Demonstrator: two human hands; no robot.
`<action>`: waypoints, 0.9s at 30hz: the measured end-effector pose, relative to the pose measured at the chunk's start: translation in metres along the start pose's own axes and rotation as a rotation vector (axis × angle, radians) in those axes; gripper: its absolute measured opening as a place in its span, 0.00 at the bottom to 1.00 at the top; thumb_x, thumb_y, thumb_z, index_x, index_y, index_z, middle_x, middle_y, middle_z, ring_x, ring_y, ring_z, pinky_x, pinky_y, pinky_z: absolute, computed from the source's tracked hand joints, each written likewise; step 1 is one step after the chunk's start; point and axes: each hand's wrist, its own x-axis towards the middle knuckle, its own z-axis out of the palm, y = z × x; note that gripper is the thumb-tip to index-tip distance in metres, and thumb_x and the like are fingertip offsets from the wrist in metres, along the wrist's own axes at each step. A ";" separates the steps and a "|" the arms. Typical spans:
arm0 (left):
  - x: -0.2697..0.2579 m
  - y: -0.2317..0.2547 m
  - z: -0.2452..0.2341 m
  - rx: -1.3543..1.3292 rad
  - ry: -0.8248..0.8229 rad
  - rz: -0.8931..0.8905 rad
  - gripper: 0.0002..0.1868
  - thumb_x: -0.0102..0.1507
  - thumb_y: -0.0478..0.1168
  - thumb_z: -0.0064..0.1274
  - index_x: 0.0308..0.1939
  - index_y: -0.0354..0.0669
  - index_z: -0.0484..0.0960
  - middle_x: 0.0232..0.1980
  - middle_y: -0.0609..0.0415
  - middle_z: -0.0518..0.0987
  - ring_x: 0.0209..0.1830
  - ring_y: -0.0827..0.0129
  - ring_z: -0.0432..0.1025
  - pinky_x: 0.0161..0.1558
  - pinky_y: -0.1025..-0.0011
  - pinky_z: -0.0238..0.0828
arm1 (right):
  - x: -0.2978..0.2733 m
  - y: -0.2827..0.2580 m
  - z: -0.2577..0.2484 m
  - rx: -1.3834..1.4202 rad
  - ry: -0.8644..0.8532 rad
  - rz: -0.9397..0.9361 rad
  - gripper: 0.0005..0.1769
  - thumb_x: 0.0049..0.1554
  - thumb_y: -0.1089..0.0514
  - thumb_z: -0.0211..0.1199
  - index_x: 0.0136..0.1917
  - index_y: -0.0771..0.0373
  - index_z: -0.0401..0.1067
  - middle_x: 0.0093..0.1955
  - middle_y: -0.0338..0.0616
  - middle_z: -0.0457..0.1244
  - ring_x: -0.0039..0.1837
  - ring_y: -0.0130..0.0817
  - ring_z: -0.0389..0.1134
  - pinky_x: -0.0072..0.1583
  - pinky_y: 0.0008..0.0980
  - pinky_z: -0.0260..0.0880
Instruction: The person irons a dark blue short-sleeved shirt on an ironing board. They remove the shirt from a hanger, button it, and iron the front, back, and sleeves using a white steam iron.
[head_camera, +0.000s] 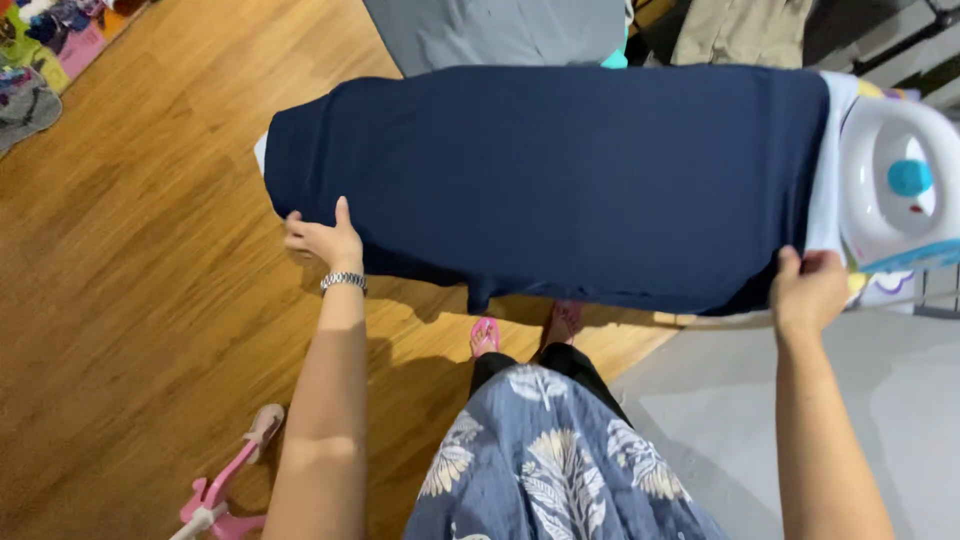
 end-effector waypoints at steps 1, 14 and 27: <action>0.005 -0.012 0.007 0.012 -0.018 -0.075 0.46 0.59 0.51 0.66 0.70 0.34 0.57 0.70 0.34 0.57 0.71 0.47 0.55 0.71 0.55 0.57 | 0.000 0.005 0.000 0.099 -0.012 0.037 0.20 0.63 0.50 0.73 0.49 0.69 0.70 0.42 0.46 0.64 0.45 0.48 0.67 0.51 0.45 0.69; 0.018 0.039 -0.047 0.144 -0.036 0.143 0.25 0.57 0.47 0.67 0.49 0.34 0.77 0.56 0.40 0.71 0.60 0.45 0.66 0.57 0.50 0.58 | 0.041 -0.075 -0.059 0.236 -0.081 -0.144 0.24 0.63 0.49 0.74 0.61 0.65 0.67 0.50 0.42 0.66 0.55 0.40 0.67 0.57 0.41 0.67; 0.019 0.171 0.081 -0.158 -0.547 0.749 0.22 0.52 0.44 0.71 0.49 0.49 0.85 0.54 0.54 0.75 0.54 0.57 0.66 0.54 0.59 0.64 | 0.176 -0.144 0.051 0.107 0.057 -0.378 0.22 0.53 0.54 0.78 0.52 0.70 0.75 0.50 0.59 0.64 0.49 0.57 0.66 0.52 0.50 0.67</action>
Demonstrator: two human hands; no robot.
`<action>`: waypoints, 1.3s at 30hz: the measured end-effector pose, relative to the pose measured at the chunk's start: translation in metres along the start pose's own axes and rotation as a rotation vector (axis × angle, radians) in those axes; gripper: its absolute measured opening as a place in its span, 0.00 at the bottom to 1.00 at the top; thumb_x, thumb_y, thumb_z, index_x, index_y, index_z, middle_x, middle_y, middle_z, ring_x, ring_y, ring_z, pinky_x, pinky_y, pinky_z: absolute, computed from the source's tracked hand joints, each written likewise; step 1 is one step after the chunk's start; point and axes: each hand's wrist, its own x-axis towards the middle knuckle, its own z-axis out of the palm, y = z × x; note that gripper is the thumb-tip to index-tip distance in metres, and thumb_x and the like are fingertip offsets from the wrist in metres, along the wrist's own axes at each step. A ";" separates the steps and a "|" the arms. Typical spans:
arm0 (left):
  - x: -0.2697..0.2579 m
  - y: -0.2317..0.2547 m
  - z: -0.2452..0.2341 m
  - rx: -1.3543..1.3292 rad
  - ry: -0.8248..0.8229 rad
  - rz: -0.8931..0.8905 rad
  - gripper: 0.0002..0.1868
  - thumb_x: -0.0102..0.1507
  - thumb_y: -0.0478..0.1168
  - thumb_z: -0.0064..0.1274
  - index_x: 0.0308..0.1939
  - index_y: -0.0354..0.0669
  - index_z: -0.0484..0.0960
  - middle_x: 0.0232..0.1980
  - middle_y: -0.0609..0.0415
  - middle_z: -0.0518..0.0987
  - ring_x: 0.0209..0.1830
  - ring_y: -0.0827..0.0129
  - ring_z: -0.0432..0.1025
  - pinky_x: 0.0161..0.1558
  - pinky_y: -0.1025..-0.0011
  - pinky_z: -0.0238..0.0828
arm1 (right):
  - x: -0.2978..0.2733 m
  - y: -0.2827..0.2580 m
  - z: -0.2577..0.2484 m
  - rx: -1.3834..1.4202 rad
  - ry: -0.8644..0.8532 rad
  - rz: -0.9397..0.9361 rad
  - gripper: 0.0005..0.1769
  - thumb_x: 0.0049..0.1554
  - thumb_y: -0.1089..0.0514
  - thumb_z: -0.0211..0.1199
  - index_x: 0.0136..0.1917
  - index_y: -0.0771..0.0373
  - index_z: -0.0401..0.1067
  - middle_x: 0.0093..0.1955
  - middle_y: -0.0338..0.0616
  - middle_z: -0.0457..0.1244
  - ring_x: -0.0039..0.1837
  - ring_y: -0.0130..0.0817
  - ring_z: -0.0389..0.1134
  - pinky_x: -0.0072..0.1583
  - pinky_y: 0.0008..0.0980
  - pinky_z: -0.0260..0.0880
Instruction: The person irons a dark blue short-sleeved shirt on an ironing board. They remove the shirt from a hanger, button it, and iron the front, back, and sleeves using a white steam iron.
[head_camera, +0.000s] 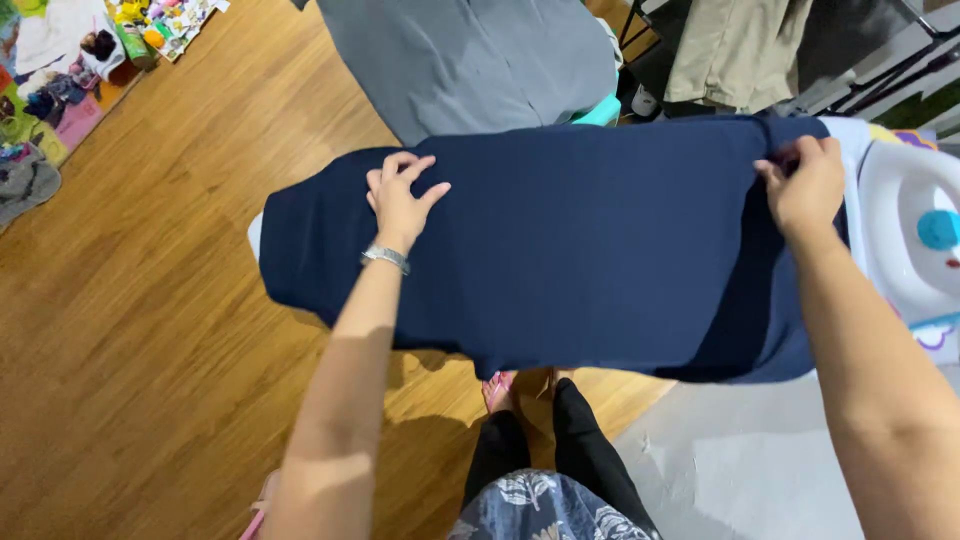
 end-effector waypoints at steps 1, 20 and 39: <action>0.003 -0.004 0.011 0.067 0.032 0.001 0.17 0.52 0.43 0.71 0.45 0.51 0.87 0.50 0.58 0.77 0.53 0.59 0.66 0.54 0.58 0.59 | -0.002 0.004 0.003 0.023 -0.048 0.055 0.16 0.55 0.56 0.77 0.49 0.67 0.75 0.50 0.56 0.64 0.49 0.54 0.66 0.52 0.48 0.67; 0.128 -0.021 0.051 0.152 0.369 -0.056 0.02 0.63 0.39 0.60 0.35 0.50 0.85 0.43 0.60 0.78 0.46 0.62 0.73 0.52 0.61 0.67 | 0.126 0.004 0.103 0.017 0.099 0.007 0.08 0.55 0.68 0.66 0.49 0.62 0.77 0.39 0.48 0.70 0.41 0.47 0.73 0.44 0.43 0.70; -0.060 -0.157 -0.097 0.661 0.496 -0.459 0.24 0.58 0.47 0.69 0.44 0.33 0.76 0.46 0.37 0.73 0.51 0.38 0.65 0.47 0.45 0.64 | -0.139 -0.005 -0.055 0.195 -0.090 0.559 0.18 0.75 0.53 0.64 0.51 0.68 0.65 0.44 0.48 0.62 0.47 0.42 0.63 0.56 0.42 0.61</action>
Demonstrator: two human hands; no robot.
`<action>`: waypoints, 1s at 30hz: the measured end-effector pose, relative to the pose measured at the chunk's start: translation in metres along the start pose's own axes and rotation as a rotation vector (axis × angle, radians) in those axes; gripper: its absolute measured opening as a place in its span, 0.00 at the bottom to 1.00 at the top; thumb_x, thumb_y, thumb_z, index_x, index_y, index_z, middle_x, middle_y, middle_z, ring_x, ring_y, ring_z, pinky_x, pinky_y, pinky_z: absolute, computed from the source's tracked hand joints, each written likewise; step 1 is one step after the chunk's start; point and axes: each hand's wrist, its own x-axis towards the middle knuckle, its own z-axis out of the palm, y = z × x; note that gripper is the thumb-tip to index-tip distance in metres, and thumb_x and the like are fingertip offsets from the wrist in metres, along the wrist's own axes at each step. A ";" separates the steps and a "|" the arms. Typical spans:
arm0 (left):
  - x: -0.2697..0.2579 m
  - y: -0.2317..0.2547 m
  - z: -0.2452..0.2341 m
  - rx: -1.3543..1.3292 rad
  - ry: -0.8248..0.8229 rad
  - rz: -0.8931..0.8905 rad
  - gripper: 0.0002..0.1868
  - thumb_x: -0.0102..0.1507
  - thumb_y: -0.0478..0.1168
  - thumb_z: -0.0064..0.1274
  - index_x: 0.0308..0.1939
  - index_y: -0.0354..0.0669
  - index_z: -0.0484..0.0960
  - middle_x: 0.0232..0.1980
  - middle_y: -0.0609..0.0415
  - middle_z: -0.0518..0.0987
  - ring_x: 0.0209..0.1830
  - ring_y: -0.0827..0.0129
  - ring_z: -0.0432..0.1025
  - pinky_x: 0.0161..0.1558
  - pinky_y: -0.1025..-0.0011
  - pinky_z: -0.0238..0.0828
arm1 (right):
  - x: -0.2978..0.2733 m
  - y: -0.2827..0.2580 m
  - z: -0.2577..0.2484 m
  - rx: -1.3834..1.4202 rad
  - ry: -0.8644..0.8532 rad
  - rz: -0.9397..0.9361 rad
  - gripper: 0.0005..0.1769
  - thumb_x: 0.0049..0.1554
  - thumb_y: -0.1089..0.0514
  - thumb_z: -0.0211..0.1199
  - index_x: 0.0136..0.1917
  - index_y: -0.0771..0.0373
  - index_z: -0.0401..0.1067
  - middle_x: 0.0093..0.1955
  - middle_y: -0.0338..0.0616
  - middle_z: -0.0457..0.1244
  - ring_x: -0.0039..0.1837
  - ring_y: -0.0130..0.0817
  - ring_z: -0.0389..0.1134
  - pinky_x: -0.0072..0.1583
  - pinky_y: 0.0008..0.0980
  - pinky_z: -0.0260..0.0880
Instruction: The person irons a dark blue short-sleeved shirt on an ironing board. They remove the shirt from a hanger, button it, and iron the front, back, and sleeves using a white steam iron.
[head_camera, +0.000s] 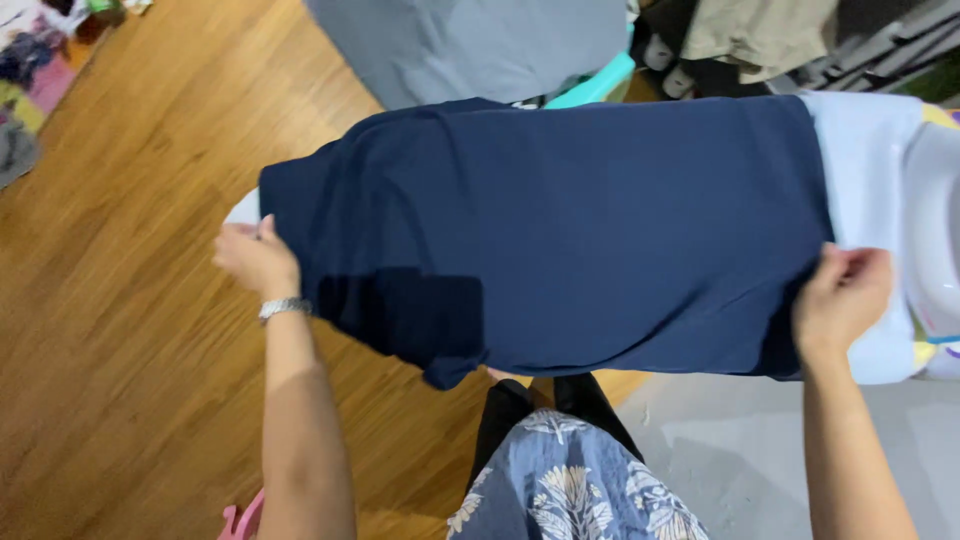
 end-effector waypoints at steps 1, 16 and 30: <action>0.001 -0.002 -0.001 -0.048 -0.037 0.001 0.19 0.61 0.45 0.67 0.42 0.36 0.75 0.45 0.42 0.74 0.49 0.43 0.67 0.47 0.48 0.65 | 0.001 0.018 0.003 -0.105 0.111 -0.175 0.14 0.72 0.58 0.62 0.49 0.68 0.64 0.44 0.49 0.61 0.46 0.42 0.62 0.54 0.40 0.63; 0.029 -0.021 -0.019 -0.258 -0.311 -0.013 0.24 0.64 0.57 0.60 0.49 0.39 0.84 0.44 0.35 0.82 0.45 0.40 0.76 0.45 0.51 0.71 | 0.022 0.131 0.026 -0.291 0.152 0.036 0.32 0.71 0.41 0.48 0.48 0.74 0.76 0.41 0.55 0.68 0.41 0.50 0.69 0.43 0.47 0.66; -0.104 -0.027 -0.074 -0.632 -0.029 -0.283 0.25 0.75 0.57 0.44 0.39 0.36 0.65 0.42 0.46 0.65 0.46 0.58 0.61 0.52 0.56 0.60 | 0.005 0.153 0.010 0.072 -0.056 0.108 0.26 0.68 0.45 0.58 0.68 0.66 0.62 0.50 0.38 0.62 0.53 0.33 0.67 0.54 0.36 0.68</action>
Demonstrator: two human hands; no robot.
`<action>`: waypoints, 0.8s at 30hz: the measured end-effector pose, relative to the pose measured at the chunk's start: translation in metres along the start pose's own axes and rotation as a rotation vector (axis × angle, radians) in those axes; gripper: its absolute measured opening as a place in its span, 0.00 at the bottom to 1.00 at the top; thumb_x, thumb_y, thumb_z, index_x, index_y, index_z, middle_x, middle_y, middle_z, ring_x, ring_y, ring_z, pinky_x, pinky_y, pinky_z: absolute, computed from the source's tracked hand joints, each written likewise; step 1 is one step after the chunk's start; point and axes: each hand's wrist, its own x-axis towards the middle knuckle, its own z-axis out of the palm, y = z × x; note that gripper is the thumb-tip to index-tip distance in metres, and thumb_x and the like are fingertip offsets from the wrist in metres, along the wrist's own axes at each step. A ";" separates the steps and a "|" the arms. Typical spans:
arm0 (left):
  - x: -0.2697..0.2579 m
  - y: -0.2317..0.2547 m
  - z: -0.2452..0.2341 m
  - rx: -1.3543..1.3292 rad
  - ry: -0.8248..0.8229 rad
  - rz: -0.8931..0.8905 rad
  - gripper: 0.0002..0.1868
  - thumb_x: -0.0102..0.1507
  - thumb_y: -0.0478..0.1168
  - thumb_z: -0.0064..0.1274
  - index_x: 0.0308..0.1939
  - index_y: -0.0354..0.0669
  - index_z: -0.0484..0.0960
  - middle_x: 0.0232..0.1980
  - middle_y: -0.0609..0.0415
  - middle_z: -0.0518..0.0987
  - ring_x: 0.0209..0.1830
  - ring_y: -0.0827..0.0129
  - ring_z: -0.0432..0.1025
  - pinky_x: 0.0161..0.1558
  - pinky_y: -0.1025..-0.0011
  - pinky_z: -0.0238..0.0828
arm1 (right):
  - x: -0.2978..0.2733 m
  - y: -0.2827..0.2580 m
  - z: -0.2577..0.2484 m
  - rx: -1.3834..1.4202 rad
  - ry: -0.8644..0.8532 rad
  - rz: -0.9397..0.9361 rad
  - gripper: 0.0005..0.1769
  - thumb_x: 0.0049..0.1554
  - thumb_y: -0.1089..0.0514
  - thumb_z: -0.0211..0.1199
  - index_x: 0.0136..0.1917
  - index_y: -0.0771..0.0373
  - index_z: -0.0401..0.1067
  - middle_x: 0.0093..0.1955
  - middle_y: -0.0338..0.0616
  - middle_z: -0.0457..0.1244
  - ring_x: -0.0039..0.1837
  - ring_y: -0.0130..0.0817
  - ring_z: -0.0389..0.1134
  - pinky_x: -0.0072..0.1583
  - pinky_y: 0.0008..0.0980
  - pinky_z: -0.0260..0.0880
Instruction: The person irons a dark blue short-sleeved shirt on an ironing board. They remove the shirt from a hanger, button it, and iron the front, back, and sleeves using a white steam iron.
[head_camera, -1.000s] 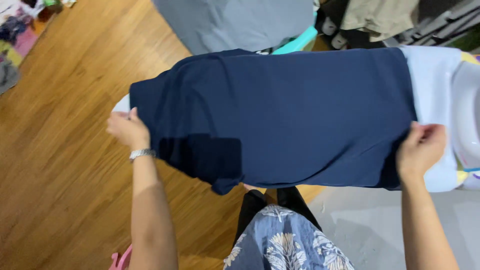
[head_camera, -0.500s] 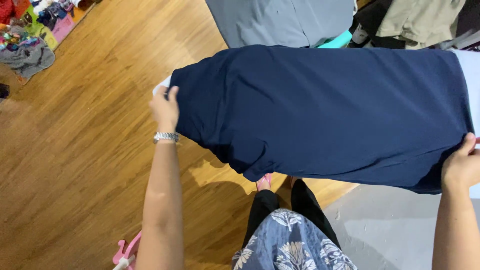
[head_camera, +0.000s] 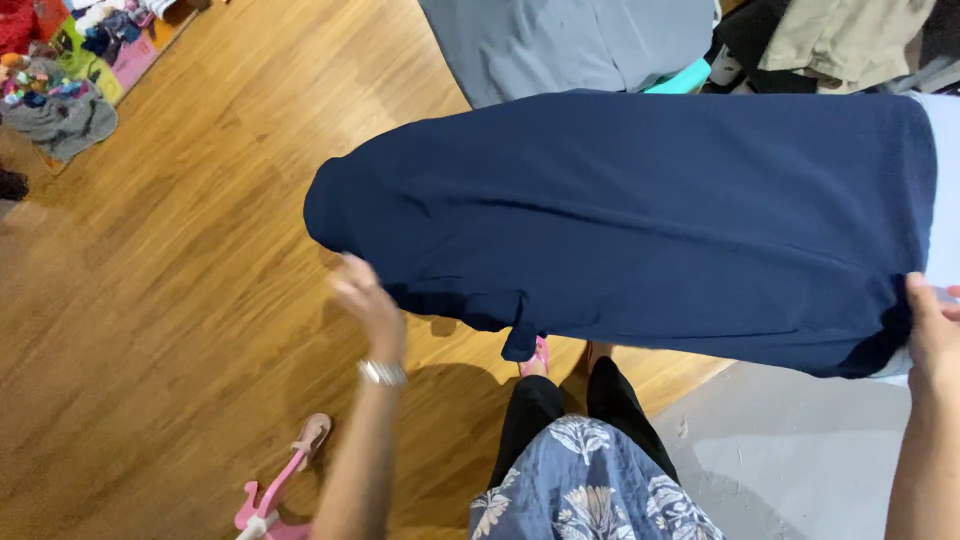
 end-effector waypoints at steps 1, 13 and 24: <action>-0.031 -0.001 -0.002 -0.094 -0.153 0.025 0.27 0.75 0.57 0.43 0.47 0.31 0.65 0.49 0.47 0.65 0.51 0.61 0.60 0.54 0.58 0.58 | 0.001 0.001 -0.002 0.097 -0.044 0.050 0.25 0.69 0.47 0.64 0.69 0.64 0.62 0.52 0.39 0.61 0.52 0.31 0.66 0.53 0.35 0.67; -0.037 -0.035 -0.075 0.134 -0.637 -0.027 0.25 0.59 0.59 0.63 0.35 0.39 0.79 0.32 0.56 0.75 0.32 0.67 0.68 0.37 0.65 0.62 | -0.055 -0.068 -0.010 0.589 -0.103 0.047 0.18 0.69 0.63 0.70 0.64 0.60 0.63 0.44 0.33 0.65 0.45 0.19 0.63 0.46 0.22 0.60; -0.131 0.237 0.110 -0.055 -0.773 0.854 0.09 0.63 0.35 0.54 0.44 0.49 0.88 0.48 0.49 0.79 0.54 0.53 0.71 0.57 0.59 0.69 | -0.148 -0.134 -0.040 0.548 -0.082 0.111 0.22 0.62 0.62 0.72 0.63 0.63 0.64 0.44 0.34 0.68 0.45 0.19 0.65 0.49 0.21 0.64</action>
